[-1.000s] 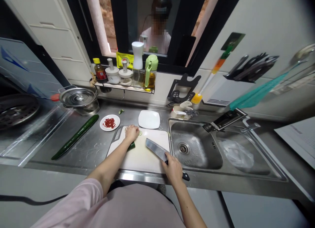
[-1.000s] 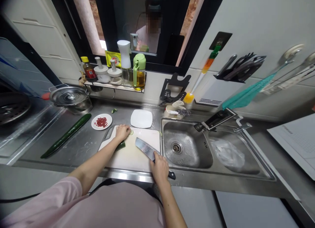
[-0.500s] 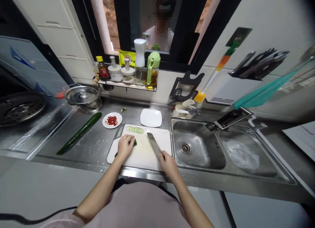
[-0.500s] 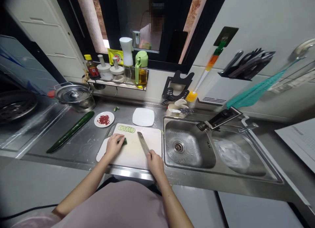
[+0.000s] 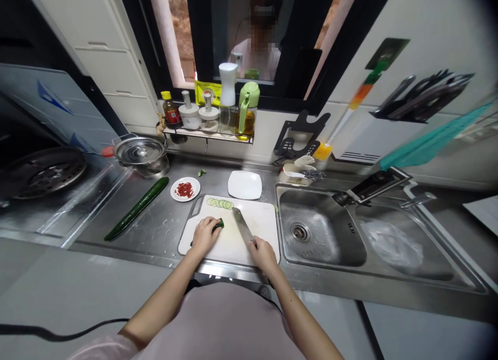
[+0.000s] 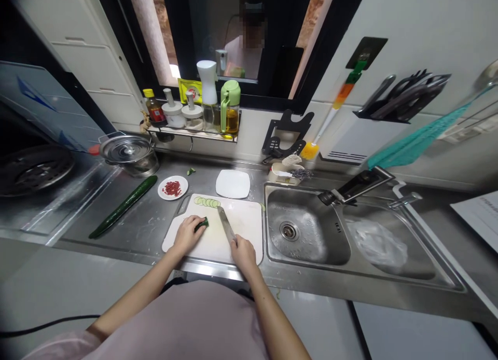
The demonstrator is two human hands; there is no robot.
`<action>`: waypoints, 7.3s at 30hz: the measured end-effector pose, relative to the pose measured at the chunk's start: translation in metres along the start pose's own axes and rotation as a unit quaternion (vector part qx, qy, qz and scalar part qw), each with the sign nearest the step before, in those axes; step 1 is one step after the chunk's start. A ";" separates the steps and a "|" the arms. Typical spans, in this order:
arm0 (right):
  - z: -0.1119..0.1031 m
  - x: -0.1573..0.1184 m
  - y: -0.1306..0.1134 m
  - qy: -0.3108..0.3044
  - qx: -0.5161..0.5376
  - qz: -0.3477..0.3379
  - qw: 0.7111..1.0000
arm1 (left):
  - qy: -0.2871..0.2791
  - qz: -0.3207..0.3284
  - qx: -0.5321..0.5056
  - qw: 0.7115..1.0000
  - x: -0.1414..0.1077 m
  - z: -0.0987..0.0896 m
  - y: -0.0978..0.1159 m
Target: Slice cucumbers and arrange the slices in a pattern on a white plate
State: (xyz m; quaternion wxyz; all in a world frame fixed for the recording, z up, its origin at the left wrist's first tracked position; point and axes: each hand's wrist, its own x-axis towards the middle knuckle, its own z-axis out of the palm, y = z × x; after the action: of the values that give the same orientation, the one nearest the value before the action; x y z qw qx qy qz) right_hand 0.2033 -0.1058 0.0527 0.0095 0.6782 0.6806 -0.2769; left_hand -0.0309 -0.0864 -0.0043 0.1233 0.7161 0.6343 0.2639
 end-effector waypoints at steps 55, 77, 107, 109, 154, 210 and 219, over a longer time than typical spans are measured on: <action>0.019 -0.012 -0.068 -0.034 -0.047 -0.010 0.998 | -0.040 0.053 0.009 0.998 0.003 -0.009 -0.012; 0.006 -0.010 -0.075 -0.083 -0.059 -0.021 0.995 | -0.038 0.068 -0.001 0.997 0.004 -0.005 -0.018; 0.010 -0.011 -0.078 -0.115 -0.089 -0.009 0.989 | -0.034 0.071 0.004 0.997 0.003 -0.003 -0.018; 0.011 -0.009 -0.079 -0.112 -0.085 -0.008 0.990 | -0.035 0.068 0.004 0.997 0.003 -0.003 -0.018; -0.015 -0.022 -0.013 0.115 -0.140 0.015 0.983 | -0.044 -0.053 -0.230 0.971 0.044 -0.009 0.025; -0.014 -0.022 0.034 0.102 -0.130 0.075 0.983 | -0.054 -0.156 0.007 0.986 0.113 0.029 0.031; -0.008 -0.013 0.027 0.096 -0.118 0.045 0.987 | 0.043 -0.099 -0.067 0.992 0.045 0.013 0.015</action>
State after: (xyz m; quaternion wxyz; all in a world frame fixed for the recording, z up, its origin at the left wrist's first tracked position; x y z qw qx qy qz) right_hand 0.2327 -0.1169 0.0550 0.0368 0.7253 0.6754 -0.1278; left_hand -0.0084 -0.0434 0.0026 0.1691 0.6278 0.6878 0.3229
